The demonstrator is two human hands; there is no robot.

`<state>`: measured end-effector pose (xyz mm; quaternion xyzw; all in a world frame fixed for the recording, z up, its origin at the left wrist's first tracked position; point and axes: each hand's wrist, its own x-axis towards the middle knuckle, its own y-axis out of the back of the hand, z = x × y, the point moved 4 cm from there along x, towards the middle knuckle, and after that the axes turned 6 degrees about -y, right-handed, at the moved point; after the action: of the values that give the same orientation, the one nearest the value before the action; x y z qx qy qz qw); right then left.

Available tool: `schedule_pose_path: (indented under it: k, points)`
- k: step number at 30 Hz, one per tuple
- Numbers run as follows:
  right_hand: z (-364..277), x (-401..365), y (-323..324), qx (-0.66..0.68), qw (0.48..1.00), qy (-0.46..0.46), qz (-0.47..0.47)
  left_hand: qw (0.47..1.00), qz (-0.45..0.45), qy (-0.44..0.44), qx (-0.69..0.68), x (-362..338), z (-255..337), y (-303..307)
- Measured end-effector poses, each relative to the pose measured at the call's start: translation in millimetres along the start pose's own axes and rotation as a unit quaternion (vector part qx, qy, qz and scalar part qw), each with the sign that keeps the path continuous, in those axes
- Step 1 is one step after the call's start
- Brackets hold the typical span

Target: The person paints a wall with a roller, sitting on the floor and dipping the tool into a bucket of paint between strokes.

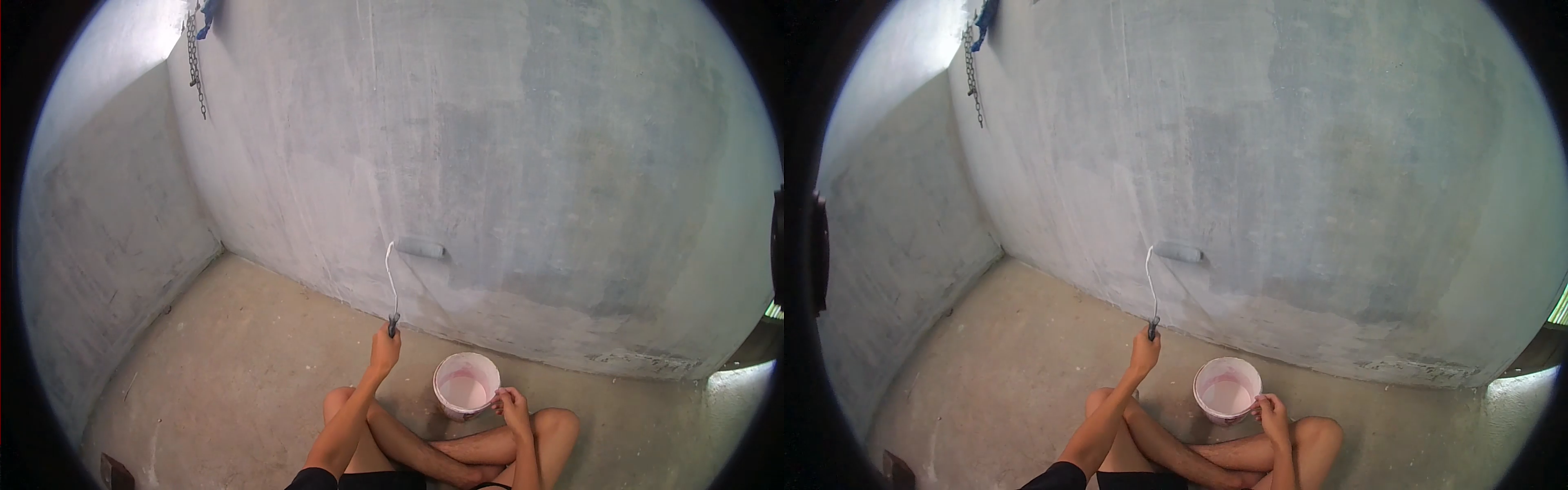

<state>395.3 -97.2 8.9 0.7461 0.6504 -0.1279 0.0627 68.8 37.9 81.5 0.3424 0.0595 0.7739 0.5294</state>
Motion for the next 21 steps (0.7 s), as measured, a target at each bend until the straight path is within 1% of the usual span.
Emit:
schedule_pose_path:
  k: [4,6,7,9,12,16,18,21]
  points:
    - [3,2,1,-0.009,1.0,0.002,-0.002,0.999,-0.022,0.023,-0.003,-23,-25,-6]
    - [3,3,1,-0.006,1.0,-0.004,-0.001,0.997,-0.06,0.051,-0.011,-34,-34,-12]
    - [4,3,1,0.0,1.0,-0.01,-0.003,0.997,-0.062,0.052,-0.014,-36,-35,-19]
    - [2,-1,-1,0.006,1.0,-0.014,0.003,0.997,-0.037,0.062,-0.035,-42,-31,-26]
    - [3,0,1,0.009,1.0,-0.012,0.008,0.993,-0.048,0.084,-0.062,-40,-30,-30]
    - [4,4,0,0.007,1.0,-0.01,0.005,0.993,-0.043,0.072,-0.082,-39,-19,-26]
    - [0,2,-2,-0.001,1.0,-0.009,0.005,0.987,-0.054,0.123,-0.088,-41,-19,-26]
    - [2,2,-2,-0.009,1.0,-0.007,0.007,0.987,-0.036,0.114,-0.108,-40,-27,-29]
